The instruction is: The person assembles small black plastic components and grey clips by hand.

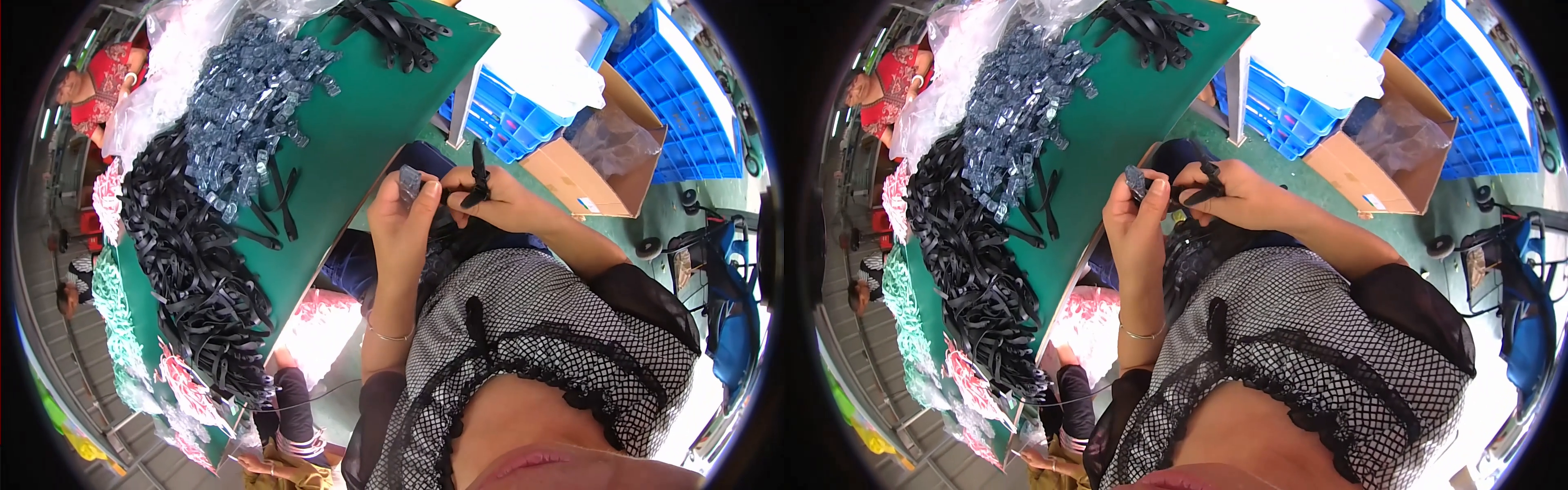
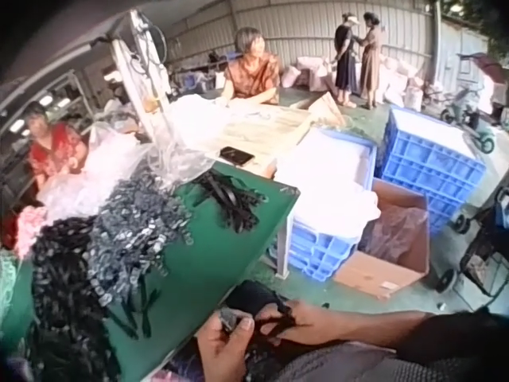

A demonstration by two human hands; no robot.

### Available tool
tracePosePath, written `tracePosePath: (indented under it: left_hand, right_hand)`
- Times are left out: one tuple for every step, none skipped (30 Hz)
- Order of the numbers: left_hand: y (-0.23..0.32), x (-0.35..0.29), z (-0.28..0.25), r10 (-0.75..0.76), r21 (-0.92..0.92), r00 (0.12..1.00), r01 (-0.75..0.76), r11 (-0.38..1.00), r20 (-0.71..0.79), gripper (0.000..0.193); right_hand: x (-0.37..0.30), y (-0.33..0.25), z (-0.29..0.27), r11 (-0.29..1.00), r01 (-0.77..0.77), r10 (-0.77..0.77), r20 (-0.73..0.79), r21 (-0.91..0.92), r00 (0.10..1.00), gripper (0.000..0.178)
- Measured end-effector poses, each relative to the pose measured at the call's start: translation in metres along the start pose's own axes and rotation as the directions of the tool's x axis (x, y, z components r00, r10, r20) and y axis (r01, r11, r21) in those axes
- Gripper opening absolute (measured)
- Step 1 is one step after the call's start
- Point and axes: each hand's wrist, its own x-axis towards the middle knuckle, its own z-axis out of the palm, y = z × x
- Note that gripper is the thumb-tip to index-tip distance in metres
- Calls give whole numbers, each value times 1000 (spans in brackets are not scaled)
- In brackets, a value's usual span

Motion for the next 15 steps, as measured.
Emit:
tracePosePath:
  left_hand:
    - [0,-2,-1,64,63,998,-64,996,6,13]
    - [-2,-4,-3,65,64,998,-64,996,-3,13]
    - [-7,-6,-7,89,-64,996,-89,994,4,21]
    - [-9,-7,-10,116,-191,993,-112,975,8,29]
    - [-10,-8,-11,117,-189,993,-115,975,-1,29]
    - [-9,-10,-13,105,-181,994,-109,977,-32,33]
    - [-8,-12,-14,92,-174,994,-102,979,-61,37]
    - [-6,-13,-16,93,-173,993,-104,979,-70,37]
    - [-5,-14,-17,87,-194,995,-96,976,-53,35]
    - [-5,-16,-18,82,-214,996,-87,973,-34,35]
    - [-5,-17,-20,82,-214,996,-89,973,-42,35]
    - [-7,-18,-21,63,-258,997,-69,964,-34,34]
    - [-9,-19,-23,44,-301,999,-50,952,-25,34]
    - [-13,-20,-26,45,-301,999,-52,952,-30,34]
    - [-17,-21,-29,62,-326,998,-64,943,-17,33]
  right_hand:
    - [1,0,0,1000,-2,2,9,2,1000,12]
    - [1,0,-1,1000,-5,5,-10,0,1000,14]
    - [2,1,-3,1000,-8,8,-28,-3,1000,17]
    - [3,1,-2,998,15,-12,-58,57,998,20]
    - [5,2,-2,998,13,-11,-49,58,999,20]
    - [7,3,-2,967,18,-8,-43,253,999,19]
    - [8,3,-1,899,20,-4,-37,438,999,18]
    - [9,2,1,854,7,-3,-9,519,1000,19]
    - [11,1,2,854,1,0,-1,520,1000,19]
    - [12,0,3,830,-50,17,64,556,998,19]
    - [13,-1,4,803,-102,32,129,587,991,20]
    - [16,-1,6,803,-107,34,135,586,990,20]
    - [18,-1,8,802,-164,85,162,575,983,19]
    - [20,-1,9,798,-220,136,187,562,973,19]
    - [21,-1,9,797,-222,137,189,562,972,19]
